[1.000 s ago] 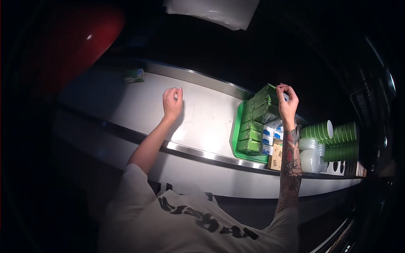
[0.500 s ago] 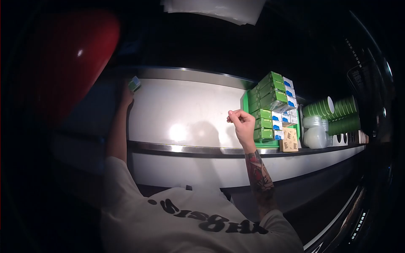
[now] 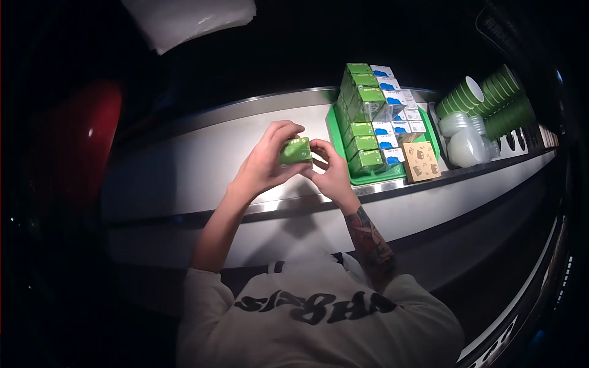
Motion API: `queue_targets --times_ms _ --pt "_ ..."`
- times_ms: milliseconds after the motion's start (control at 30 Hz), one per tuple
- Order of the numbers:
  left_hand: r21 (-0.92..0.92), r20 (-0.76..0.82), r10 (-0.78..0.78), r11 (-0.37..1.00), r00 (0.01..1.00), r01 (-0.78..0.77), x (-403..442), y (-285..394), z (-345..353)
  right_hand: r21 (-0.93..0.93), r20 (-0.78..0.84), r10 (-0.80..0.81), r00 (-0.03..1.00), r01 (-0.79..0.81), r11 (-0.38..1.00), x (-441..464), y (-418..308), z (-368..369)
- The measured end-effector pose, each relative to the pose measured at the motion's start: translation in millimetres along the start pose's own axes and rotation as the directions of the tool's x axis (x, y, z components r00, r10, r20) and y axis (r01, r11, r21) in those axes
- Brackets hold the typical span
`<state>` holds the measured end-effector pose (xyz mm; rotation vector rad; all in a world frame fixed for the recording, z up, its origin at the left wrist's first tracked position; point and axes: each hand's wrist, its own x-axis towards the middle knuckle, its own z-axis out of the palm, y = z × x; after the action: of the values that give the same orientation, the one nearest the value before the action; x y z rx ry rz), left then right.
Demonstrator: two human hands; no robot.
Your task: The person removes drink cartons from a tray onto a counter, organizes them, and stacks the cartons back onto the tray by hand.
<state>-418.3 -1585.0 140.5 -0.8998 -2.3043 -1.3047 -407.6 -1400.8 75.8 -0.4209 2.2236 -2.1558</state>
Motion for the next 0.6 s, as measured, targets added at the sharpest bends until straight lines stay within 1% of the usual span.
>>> queue_targets --times_ms 67,100,133,167,200,233,267,333,367,400,433,467,500,533,567,600 --pt "0.234 -0.085 0.131 0.966 0.988 -0.108 12 13 27 0.129 -0.114 0.016 0.993 -0.001 0.992 -13 10 -25" --pt "0.313 -0.106 0.110 0.947 0.988 -0.072 18 20 40 0.196 -0.109 0.036 0.993 -0.013 0.981 -19 13 -40" --pt "0.171 -0.071 -0.052 0.983 0.996 0.064 18 17 58 0.214 -0.129 0.039 0.991 -0.010 0.977 -23 16 -53" --pt "0.035 -0.017 -0.210 0.977 0.978 0.210 12 5 80 0.228 -0.146 0.039 0.989 -0.005 0.974 -27 20 -66" --pt "-0.090 0.048 -0.361 0.927 0.931 0.364 10 2 99 0.237 -0.155 0.039 0.987 -0.002 0.972 -29 23 -78" --pt "-0.045 0.023 -0.302 0.952 0.953 0.302 10 1 114 0.174 -0.218 -0.014 0.976 0.053 0.983 -31 31 -86" --pt "-0.084 0.031 -0.334 0.938 0.942 0.335 9 -7 129 0.054 -0.258 -0.061 0.964 0.077 0.996 -30 35 -97" --pt "-0.193 -0.026 -0.378 0.910 0.925 0.366 14 -19 158 -0.183 -0.318 -0.153 0.936 0.098 0.978 -27 40 -115" --pt "-0.216 -0.059 -0.428 0.888 0.902 0.407 24 -11 170 -0.139 -0.352 -0.105 0.930 0.059 0.988 -23 34 -122" --pt "-0.244 -0.093 -0.476 0.862 0.874 0.444 36 0 181 -0.255 -0.387 -0.220 0.895 0.125 0.959 -14 45 -128" --pt "-0.275 -0.127 -0.520 0.837 0.845 0.474 48 5 190 -0.180 -0.416 -0.179 0.892 0.112 0.977 -3 59 -133" --pt "-0.215 -0.156 -0.507 0.855 0.847 0.472 55 0 198 -0.105 -0.437 -0.134 0.889 0.097 0.990 7 66 -139" --pt "-0.156 -0.188 -0.494 0.869 0.849 0.470 62 -7 206 -0.101 -0.424 -0.151 0.893 0.119 0.988 16 60 -146" --pt "-0.095 -0.218 -0.477 0.878 0.851 0.468 68 -14 212 -0.193 -0.437 -0.218 0.873 0.146 0.970 27 68 -151" --pt "-0.062 -0.213 -0.502 0.863 0.838 0.501 76 -11 214 -0.190 -0.443 -0.238 0.865 0.169 0.967 35 70 -154" --pt "-0.086 -0.231 -0.516 0.855 0.825 0.511 79 -12 218 -0.185 -0.448 -0.255 0.857 0.191 0.964 40 72 -156"
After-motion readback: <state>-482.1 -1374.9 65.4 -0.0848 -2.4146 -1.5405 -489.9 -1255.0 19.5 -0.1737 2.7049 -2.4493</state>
